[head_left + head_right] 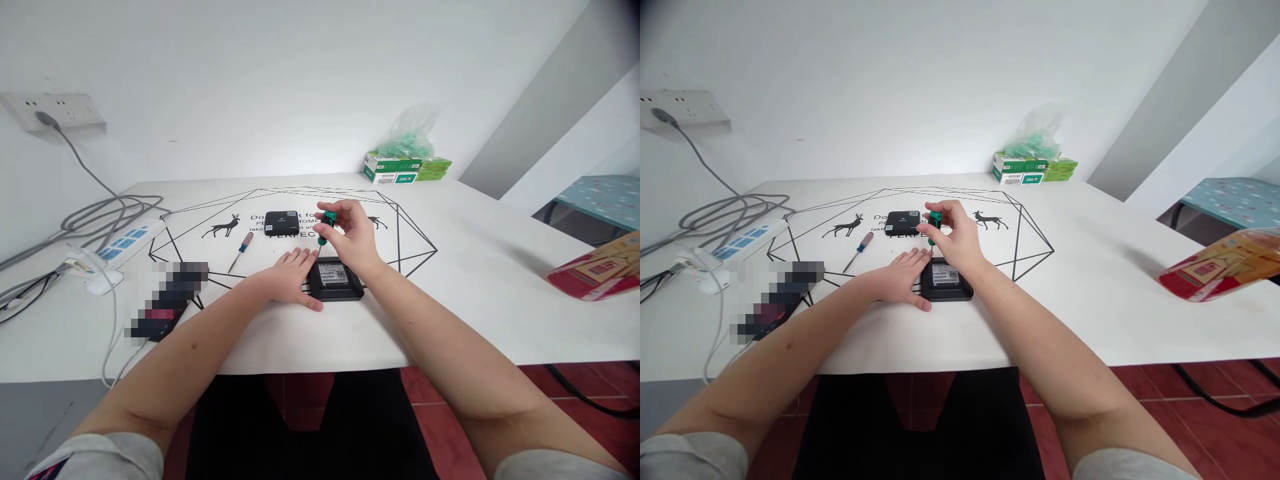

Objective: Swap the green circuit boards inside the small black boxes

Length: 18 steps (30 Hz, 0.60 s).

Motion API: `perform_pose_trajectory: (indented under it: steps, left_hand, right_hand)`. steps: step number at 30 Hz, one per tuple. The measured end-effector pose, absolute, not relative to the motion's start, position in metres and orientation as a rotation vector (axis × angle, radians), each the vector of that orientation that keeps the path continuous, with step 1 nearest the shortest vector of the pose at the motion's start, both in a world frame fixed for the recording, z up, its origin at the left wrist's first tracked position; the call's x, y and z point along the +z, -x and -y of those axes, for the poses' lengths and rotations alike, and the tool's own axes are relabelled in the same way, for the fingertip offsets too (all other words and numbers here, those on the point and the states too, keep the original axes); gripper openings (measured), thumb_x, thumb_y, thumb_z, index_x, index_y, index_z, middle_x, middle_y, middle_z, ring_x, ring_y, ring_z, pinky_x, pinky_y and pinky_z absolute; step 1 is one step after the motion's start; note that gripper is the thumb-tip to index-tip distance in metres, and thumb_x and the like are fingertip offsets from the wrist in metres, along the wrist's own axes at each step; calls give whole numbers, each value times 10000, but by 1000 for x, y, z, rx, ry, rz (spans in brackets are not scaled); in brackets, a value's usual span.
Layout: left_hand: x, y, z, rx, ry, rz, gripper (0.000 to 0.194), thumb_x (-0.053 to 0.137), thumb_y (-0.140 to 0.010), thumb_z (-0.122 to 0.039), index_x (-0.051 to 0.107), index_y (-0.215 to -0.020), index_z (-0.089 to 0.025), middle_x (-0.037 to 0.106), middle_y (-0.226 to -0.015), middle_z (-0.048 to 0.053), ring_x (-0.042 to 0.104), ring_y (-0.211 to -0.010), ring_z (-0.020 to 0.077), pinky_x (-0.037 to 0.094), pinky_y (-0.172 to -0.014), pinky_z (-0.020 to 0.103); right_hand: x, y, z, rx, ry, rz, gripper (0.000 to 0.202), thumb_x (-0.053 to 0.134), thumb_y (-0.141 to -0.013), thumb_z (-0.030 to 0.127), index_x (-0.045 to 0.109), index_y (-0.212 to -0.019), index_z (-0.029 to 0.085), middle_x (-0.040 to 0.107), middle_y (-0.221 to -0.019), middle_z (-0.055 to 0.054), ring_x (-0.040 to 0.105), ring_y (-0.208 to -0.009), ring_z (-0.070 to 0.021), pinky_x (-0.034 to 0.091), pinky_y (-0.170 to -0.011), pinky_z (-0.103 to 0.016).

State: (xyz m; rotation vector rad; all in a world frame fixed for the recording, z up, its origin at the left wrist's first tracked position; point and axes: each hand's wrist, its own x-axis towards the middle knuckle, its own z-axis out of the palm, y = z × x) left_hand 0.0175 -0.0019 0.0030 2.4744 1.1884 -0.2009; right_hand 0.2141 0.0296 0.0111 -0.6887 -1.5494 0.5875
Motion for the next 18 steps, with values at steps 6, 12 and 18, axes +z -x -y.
perform_pose_trajectory:
  steps: [6,12,18]
  left_hand:
    - [2,-18,1,-215,-2482,-1190,1506,558,-775,-1021,-110,-1788,-129,-64,-1861,205,-64,-1717,475,67,-1378,624]
    - [3,-18,2,-230,-2483,-1196,1518,563,-771,-1024,-103,-1789,-117,-72,-1862,204,-82,-1719,460,59,-1384,611]
    - [6,-19,4,-258,-2472,-1200,1512,539,-774,-1030,-85,-1790,-99,-85,-1858,205,-90,-1719,454,44,-1386,600]
  right_hand:
    - [6,-211,-27,681,640,1578,355,716,-1013,502,499,-1240,337,756,-1399,-73,824,-1116,-248,676,-1006,-520]
    - [7,-217,-30,579,599,1681,232,493,-1117,485,563,-1273,329,684,-1483,-91,748,-1206,-260,662,-964,-531]
    - [13,-220,-33,154,583,1722,305,442,-1109,274,730,-1199,321,631,-1169,-87,652,-1172,-273,578,-1045,-581]
